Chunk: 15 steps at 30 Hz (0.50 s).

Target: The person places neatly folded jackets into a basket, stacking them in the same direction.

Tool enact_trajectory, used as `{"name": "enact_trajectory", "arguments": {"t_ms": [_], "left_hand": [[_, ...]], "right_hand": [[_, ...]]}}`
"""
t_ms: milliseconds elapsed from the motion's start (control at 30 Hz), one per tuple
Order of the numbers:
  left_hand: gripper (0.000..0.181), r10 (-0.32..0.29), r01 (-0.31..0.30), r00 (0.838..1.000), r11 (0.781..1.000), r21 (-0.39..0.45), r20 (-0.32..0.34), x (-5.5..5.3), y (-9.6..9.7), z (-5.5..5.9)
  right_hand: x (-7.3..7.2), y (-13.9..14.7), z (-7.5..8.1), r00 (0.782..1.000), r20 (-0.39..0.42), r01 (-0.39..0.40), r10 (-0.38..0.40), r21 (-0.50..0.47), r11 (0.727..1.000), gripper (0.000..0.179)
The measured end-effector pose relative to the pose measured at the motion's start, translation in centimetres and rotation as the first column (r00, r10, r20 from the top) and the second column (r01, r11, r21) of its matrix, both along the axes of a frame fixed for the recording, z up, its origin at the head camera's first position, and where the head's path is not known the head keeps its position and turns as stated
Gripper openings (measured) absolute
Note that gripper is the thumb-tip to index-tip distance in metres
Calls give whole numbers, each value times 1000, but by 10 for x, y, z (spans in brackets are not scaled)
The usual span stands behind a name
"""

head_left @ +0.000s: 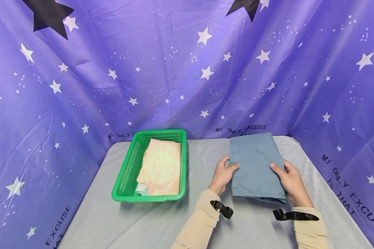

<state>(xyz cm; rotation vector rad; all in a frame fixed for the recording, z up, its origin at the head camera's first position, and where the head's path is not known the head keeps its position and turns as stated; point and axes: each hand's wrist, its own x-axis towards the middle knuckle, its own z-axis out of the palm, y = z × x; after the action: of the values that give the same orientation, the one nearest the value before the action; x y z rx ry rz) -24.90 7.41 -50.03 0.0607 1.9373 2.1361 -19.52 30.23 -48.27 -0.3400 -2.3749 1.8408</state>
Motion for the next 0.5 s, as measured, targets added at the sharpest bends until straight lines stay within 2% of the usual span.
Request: {"name": "enact_trajectory", "arguments": {"t_ms": [267, 500], "left_hand": [[22, -9, 9, 1000, 1000, -9, -3, -1, -22, 6], [26, -13, 13, 1000, 1000, 25, -12, -1, -38, 14]], "right_hand": [[-3, -14, 8, 996, 4, -90, 90, 2, 996, 72], [-8, -23, 12, 990, -12, -140, 139, -37, 990, 69]]}}
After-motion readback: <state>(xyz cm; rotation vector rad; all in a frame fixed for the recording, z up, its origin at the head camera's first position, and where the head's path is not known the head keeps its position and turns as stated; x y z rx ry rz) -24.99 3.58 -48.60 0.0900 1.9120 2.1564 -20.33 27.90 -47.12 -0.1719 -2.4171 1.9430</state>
